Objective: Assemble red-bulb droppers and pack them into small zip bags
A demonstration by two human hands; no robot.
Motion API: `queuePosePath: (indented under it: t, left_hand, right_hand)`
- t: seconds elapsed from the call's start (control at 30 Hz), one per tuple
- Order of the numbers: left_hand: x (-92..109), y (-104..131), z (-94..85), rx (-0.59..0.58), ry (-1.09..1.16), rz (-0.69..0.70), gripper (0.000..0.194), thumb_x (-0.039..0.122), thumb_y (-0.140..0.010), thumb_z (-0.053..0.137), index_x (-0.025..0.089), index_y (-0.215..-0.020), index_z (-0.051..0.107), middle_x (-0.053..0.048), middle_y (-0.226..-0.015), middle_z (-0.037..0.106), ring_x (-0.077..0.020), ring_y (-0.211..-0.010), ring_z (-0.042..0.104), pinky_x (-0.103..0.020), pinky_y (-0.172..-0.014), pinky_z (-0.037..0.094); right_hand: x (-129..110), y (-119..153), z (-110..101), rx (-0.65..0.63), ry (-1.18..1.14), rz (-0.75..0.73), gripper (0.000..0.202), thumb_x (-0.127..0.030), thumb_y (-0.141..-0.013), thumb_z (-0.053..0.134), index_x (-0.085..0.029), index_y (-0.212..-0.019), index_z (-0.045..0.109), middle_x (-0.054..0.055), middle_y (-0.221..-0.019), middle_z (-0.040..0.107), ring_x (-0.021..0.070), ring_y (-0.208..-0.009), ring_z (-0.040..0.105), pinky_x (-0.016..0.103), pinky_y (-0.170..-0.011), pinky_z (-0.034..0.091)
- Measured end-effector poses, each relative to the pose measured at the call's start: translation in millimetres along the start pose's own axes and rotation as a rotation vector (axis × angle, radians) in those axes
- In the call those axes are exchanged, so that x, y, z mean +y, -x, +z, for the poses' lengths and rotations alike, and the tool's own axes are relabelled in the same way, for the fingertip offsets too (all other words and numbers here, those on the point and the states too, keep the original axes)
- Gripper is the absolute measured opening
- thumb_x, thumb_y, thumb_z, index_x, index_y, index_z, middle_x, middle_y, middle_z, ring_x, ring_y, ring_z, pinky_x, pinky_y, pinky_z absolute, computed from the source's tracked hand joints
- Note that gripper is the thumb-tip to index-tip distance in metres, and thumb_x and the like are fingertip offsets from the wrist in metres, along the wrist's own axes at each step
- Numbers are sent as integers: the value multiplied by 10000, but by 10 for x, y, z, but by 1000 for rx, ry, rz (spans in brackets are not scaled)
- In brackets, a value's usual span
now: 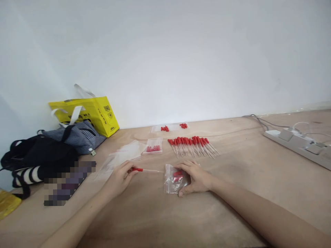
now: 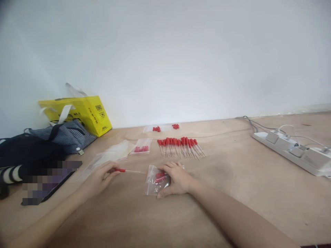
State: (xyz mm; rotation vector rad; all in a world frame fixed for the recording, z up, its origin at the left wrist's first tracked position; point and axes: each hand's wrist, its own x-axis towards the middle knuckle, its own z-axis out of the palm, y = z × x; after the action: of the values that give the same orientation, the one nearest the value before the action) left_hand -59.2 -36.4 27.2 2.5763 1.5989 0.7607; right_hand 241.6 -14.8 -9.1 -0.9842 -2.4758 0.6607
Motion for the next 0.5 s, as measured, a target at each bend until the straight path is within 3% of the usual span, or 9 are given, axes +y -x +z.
queuePosePath:
  t: [0.17,0.5]
  left_hand:
    - [137,133,36,-43,4,-39,194,312,-811,419,199,-768,572,3,-712,582,-149,-669,544,-256,-602,432]
    - [360,41,214,-30,113,-46,147,285,-779,472,203,-744,589,18,-689,596,-115,-605,553,-223,-548,454]
  right_hand:
    - [3,4,-1,6,-7,-9,818,-541,-493,699,-230,-1201,432,63,-1154,505,251,-1054,436,403,-920,259]
    - [-8,6,-11,-10,12,-1,783,-548,-520,681,-231,-1194,439,66,-1148,508,257,-1059,437,409,-913,269]
